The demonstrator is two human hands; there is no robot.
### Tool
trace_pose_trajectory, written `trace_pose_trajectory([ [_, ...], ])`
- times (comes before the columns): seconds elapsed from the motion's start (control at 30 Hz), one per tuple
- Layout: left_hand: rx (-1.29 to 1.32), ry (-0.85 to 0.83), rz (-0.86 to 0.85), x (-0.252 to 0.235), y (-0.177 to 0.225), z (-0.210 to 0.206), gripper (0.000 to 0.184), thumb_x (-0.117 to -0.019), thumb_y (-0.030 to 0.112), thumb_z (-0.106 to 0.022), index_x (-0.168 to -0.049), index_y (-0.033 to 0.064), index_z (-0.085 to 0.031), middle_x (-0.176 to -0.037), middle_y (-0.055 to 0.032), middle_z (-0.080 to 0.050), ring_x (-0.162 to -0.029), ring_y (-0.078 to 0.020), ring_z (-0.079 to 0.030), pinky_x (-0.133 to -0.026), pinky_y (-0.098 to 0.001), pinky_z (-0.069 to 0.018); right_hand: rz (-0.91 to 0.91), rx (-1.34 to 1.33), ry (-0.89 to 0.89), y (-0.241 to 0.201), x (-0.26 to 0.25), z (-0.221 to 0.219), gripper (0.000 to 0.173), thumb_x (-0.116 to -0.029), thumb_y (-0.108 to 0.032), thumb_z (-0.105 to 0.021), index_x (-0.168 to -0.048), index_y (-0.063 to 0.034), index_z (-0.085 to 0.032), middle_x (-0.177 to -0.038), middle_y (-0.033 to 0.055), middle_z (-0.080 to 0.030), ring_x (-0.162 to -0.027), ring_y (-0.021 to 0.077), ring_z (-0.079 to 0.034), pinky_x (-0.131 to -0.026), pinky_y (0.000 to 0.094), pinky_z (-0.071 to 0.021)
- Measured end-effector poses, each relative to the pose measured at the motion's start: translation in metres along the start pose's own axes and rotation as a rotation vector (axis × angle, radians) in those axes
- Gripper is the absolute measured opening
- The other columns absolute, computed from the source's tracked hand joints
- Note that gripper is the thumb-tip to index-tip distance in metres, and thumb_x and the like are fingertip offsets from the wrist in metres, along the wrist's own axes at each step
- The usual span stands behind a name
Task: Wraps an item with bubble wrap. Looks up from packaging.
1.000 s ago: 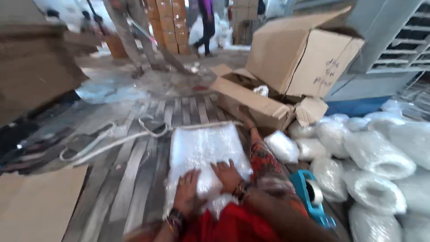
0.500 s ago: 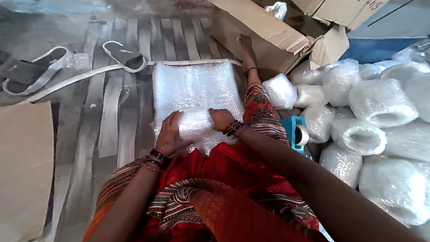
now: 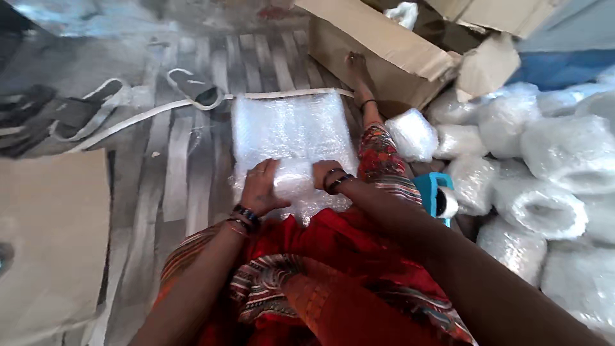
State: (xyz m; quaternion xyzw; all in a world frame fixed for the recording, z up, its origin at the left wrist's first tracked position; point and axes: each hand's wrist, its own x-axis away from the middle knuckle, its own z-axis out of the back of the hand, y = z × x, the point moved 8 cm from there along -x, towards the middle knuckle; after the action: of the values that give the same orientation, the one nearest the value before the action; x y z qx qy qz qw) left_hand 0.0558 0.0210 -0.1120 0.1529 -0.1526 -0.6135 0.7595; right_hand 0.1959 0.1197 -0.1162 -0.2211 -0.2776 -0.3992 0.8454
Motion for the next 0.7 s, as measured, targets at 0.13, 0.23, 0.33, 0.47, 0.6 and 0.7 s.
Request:
trace_pose_trajectory([
  [0.13, -0.054, 0.116, 0.110, 0.025, 0.032, -0.007, 0.106, -0.0650, 0.029, -0.095, -0.156, 0.0146, -0.043, -0.162, -0.0192, -0.037, -0.152, -0.0450, -0.028, -0.118, -0.0744, -0.0182, -0.064, -0.002, 0.035, 0.010, 0.012, -0.021, 0.040, -0.0905, -0.025, -0.073, -0.109, 0.0096, -0.067, -0.115, 0.0300, -0.067, -0.110, 0.0463, -0.066, -0.088, 0.0659, -0.0513],
  [0.23, -0.043, 0.185, 0.173, 0.036, 0.050, -0.018, 0.095, -0.0753, 0.009, -0.086, -0.159, 0.0132, -0.039, -0.166, -0.0216, -0.030, -0.154, -0.0468, -0.021, -0.121, -0.0695, -0.0165, -0.118, 0.044, 0.048, 0.017, 0.012, -0.031, 0.050, -0.0896, -0.030, -0.076, -0.120, 0.0077, -0.065, -0.121, 0.0292, -0.066, -0.115, 0.0455, -0.064, -0.095, 0.0634, -0.0502],
  [0.33, -0.080, 0.221, 0.171, 0.036, 0.061, -0.020, 0.097, -0.0733, 0.006, -0.085, -0.159, 0.0085, -0.039, -0.163, -0.0269, -0.031, -0.151, -0.0524, -0.023, -0.120, -0.0705, -0.0189, -0.146, 0.103, 0.040, 0.025, 0.002, -0.036, 0.058, -0.0909, -0.032, -0.076, -0.129, 0.0091, -0.061, -0.131, 0.0293, -0.062, -0.126, 0.0429, -0.060, -0.105, 0.0585, -0.0463],
  [0.47, -0.067, 0.204, 0.165, 0.032, 0.059, -0.017, 0.099, -0.0701, 0.003, -0.087, -0.158, 0.0103, -0.041, -0.162, -0.0271, -0.034, -0.150, -0.0531, -0.027, -0.119, -0.0725, -0.0201, -0.199, 0.183, 0.016, 0.026, -0.003, -0.032, 0.064, -0.0929, -0.032, -0.074, -0.136, 0.0116, -0.054, -0.140, 0.0299, -0.056, -0.133, 0.0400, -0.055, -0.111, 0.0534, -0.0430],
  [0.6, -0.060, 0.154, 0.161, 0.030, 0.053, -0.019, 0.105, -0.0680, 0.000, -0.087, -0.160, 0.0138, -0.038, -0.165, -0.0255, -0.029, -0.152, -0.0515, -0.021, -0.119, -0.0729, -0.0169, -0.202, 0.199, 0.084, 0.023, 0.001, -0.027, 0.070, -0.0899, -0.031, -0.078, -0.140, 0.0095, -0.051, -0.140, 0.0292, -0.057, -0.131, 0.0409, -0.056, -0.109, 0.0544, -0.0442],
  [0.7, -0.028, 0.178, 0.137, 0.036, 0.045, -0.017, 0.110, -0.0621, 0.002, -0.092, -0.159, 0.0152, -0.040, -0.165, -0.0244, -0.030, -0.152, -0.0509, -0.023, -0.119, -0.0721, -0.0189, -0.096, 0.131, 0.119, 0.029, -0.004, -0.023, 0.089, -0.0795, -0.031, -0.087, -0.148, 0.0062, -0.044, -0.146, 0.0291, -0.051, -0.134, 0.0439, -0.052, -0.111, 0.0588, -0.0411],
])
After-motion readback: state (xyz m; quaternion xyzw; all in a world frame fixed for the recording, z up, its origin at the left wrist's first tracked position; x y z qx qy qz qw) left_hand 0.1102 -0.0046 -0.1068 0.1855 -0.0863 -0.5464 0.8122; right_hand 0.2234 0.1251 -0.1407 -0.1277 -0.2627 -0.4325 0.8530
